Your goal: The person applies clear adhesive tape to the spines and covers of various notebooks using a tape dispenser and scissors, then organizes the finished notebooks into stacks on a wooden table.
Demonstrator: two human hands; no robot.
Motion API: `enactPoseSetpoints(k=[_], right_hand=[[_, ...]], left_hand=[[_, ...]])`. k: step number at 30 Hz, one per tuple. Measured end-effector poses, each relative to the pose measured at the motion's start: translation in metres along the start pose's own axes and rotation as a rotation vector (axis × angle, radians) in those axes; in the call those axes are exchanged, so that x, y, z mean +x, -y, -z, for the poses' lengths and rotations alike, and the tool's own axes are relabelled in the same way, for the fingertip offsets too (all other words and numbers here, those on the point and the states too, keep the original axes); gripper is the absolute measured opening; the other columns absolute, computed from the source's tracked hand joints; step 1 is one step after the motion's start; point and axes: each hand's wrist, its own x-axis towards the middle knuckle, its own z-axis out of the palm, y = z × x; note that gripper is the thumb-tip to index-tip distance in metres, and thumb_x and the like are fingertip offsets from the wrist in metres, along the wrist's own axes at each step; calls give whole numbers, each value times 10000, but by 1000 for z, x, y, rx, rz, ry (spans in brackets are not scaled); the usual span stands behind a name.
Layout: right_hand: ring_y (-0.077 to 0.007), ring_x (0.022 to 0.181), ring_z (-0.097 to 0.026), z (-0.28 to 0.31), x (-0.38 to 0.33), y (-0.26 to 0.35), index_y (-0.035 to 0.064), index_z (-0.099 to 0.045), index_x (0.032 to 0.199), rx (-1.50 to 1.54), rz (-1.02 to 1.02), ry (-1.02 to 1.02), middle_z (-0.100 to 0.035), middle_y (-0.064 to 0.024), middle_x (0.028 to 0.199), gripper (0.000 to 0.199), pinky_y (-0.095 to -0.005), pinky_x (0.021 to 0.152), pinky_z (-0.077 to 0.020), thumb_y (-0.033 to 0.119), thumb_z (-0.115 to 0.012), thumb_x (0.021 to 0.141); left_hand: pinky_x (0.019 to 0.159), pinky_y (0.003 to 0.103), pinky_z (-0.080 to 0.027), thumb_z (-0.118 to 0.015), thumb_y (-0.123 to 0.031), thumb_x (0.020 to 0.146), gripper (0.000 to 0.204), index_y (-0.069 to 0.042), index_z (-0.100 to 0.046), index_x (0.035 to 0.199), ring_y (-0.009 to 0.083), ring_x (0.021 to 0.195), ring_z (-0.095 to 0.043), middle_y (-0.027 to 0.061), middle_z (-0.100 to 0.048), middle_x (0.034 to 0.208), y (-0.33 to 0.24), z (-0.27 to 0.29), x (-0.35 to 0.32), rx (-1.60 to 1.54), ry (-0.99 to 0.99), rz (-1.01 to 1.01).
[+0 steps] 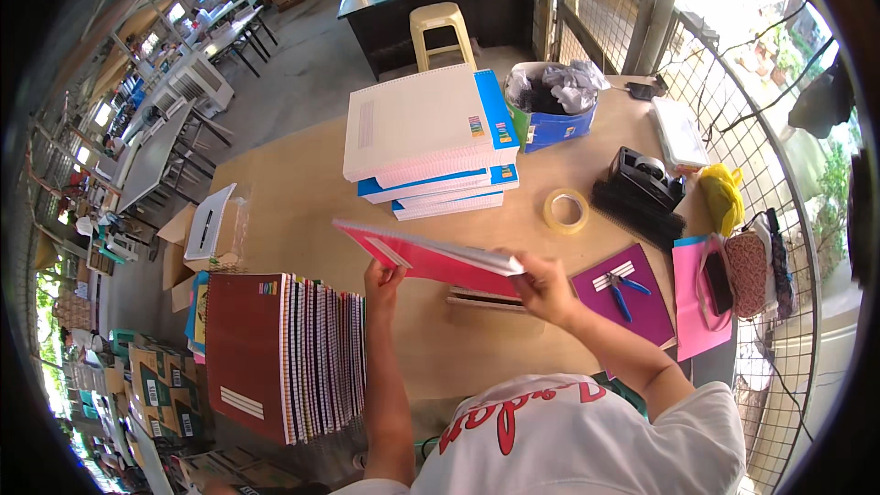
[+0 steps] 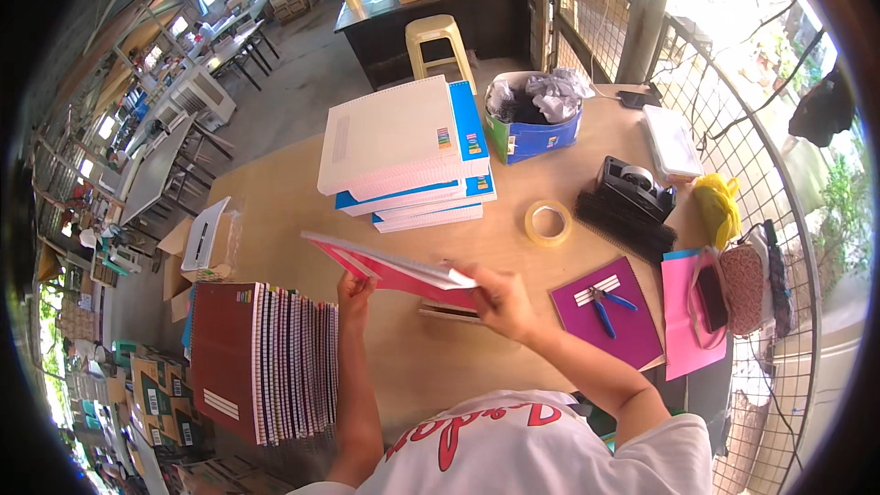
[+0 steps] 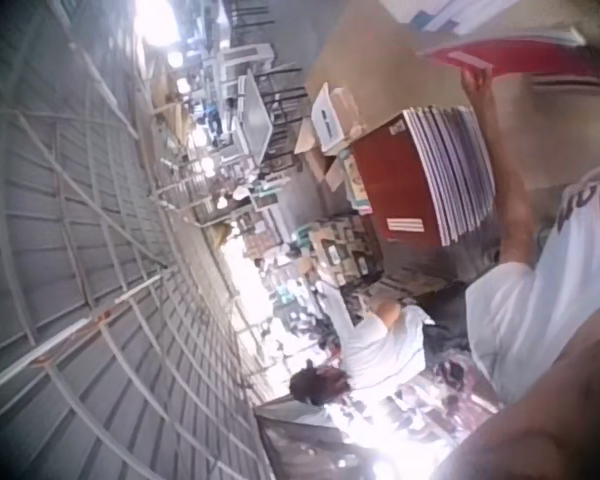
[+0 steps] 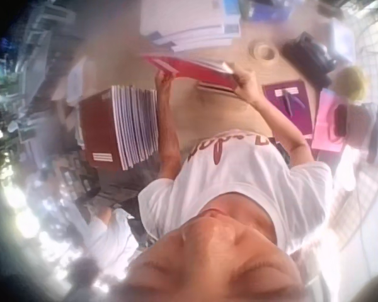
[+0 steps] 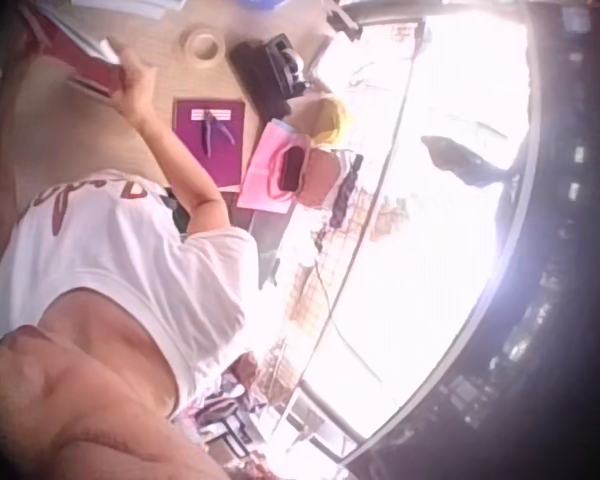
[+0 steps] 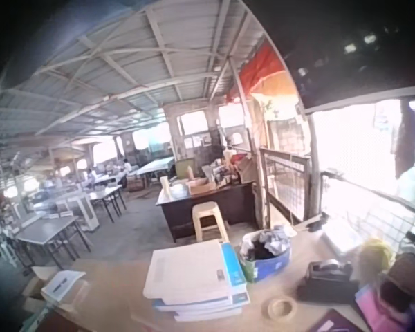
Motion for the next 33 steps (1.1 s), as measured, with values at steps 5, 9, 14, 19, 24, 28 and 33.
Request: enactPoseSetpoints(k=[5, 9, 14, 19, 24, 28, 33], right_hand=[[-333, 1081, -678, -36, 1, -13, 81, -606, 1299, 98, 333, 32, -681, -138, 1221, 612, -381, 914, -573, -197, -523, 759], [-338, 1107, -664, -43, -2, -15, 74, -605, 1287, 67, 371, 74, -675, -118, 1240, 602, -395, 923, -577, -193, -531, 753], [-341, 1114, -659, -45, -5, -20, 80, -590, 1300, 62, 388, 76, -671, -108, 1255, 616, -392, 919, -578, -184, -530, 747], [-337, 1107, -663, -41, -6, -23, 90, -579, 1316, 69, 384, 99, -670, -101, 1262, 636, -389, 928, -579, -183, -519, 745], [-337, 1106, -664, -52, -7, -21, 85, -585, 1310, 58, 404, 108, -674, -103, 1255, 618, -390, 929, -577, -183, -520, 757], [-339, 1105, -663, -52, -5, -19, 81, -579, 1315, 80, 389, 96, -669, -111, 1259, 615, -393, 936, -572, -176, -527, 759], [-341, 1103, -664, -54, -9, -22, 78, -600, 1292, 67, 405, 100, -677, -118, 1239, 598, -390, 928, -572, -174, -517, 755]], left_hand=[[885, 283, -491, -672, 50, 899, 251, -41, -623, 1128, 115, 953, -628, 21, -681, 1022, 37, 36, -2, -159, 2, 33], [935, 322, -513, -659, 77, 887, 300, -33, -599, 1160, 159, 1001, -642, 53, -674, 1075, 58, 61, -12, -186, 37, -10], [949, 327, -512, -670, 99, 863, 316, -35, -595, 1139, 170, 1021, -645, 52, -671, 1068, 57, 59, -17, -183, -14, 27], [946, 334, -513, -658, 111, 855, 320, -40, -598, 1130, 172, 1050, -633, 62, -660, 1086, 54, 55, -16, -177, -35, 3], [937, 339, -513, -652, 123, 848, 304, -45, -601, 1097, 175, 1053, -623, 67, -651, 1090, 66, 74, -20, -194, 8, -36], [944, 302, -492, -654, 85, 890, 282, -47, -610, 1136, 137, 1052, -623, 31, -666, 1092, 61, 74, -15, -154, -16, -17], [944, 303, -490, -645, 78, 899, 267, -47, -609, 1133, 142, 1056, -624, 41, -662, 1115, 52, 74, -25, -144, 12, -41]])
